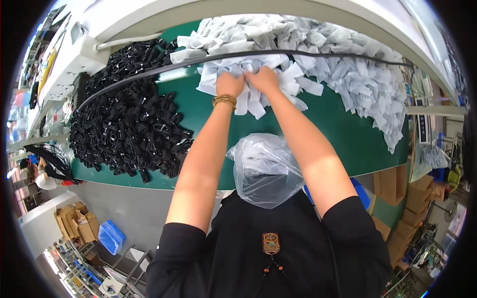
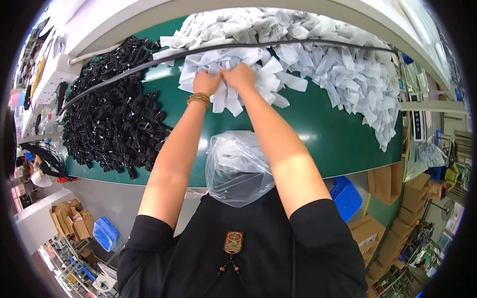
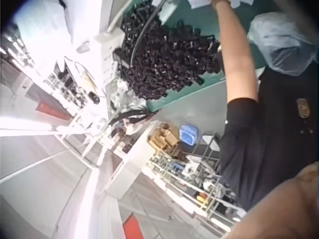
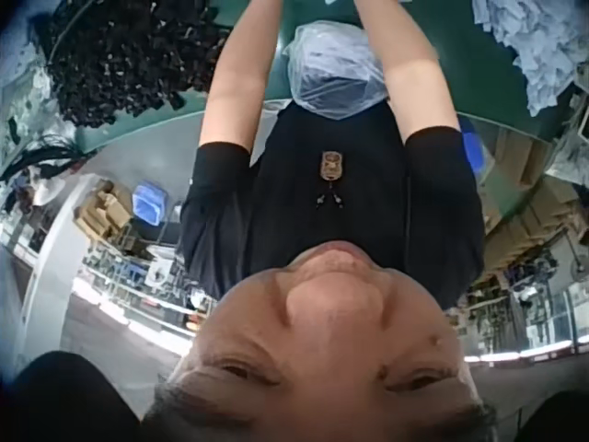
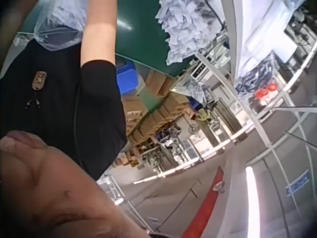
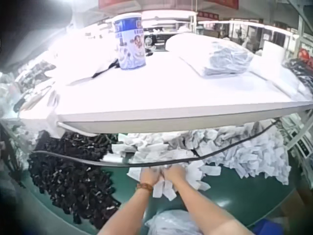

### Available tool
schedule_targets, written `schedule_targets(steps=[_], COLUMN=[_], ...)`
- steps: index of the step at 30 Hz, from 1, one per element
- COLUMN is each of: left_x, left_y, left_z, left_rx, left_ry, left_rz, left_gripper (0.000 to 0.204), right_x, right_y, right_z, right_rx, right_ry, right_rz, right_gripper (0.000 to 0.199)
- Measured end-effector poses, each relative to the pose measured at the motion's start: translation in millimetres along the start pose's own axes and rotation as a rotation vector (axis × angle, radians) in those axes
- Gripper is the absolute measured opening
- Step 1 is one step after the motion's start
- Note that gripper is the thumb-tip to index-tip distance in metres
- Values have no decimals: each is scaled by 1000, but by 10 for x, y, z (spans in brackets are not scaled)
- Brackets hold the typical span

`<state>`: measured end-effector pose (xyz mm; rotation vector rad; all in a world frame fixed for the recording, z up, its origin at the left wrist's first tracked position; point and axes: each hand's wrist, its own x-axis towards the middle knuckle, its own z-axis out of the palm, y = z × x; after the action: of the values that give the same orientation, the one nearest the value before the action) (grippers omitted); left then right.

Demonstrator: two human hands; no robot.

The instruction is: Placing white fabric items into plastic bags at a packaging station.

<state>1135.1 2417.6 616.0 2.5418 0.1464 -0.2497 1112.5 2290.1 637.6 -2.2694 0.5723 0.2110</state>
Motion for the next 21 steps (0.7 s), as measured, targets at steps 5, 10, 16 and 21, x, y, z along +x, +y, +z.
schedule_targets(steps=[5,10,16,21], left_x=[357,120,-139,-62], left_y=[-169,-489,-79,-95], left_z=[-169,-190,-231,-154], left_rx=[235,-251,-130,51], left_ry=[-241,-214,-105,-155], left_rz=[296,76,77,143], left_gripper=[41,44,55,52], right_x=[155,283,229,316], right_y=[-3,143,353,253], right_z=[128,-7,-145,-53], right_rx=[-81,-88,-91,-9], right_ry=[68,-9,-209,-248], right_rz=[14,-61,-233,-47], right_gripper=[65,63,73,71])
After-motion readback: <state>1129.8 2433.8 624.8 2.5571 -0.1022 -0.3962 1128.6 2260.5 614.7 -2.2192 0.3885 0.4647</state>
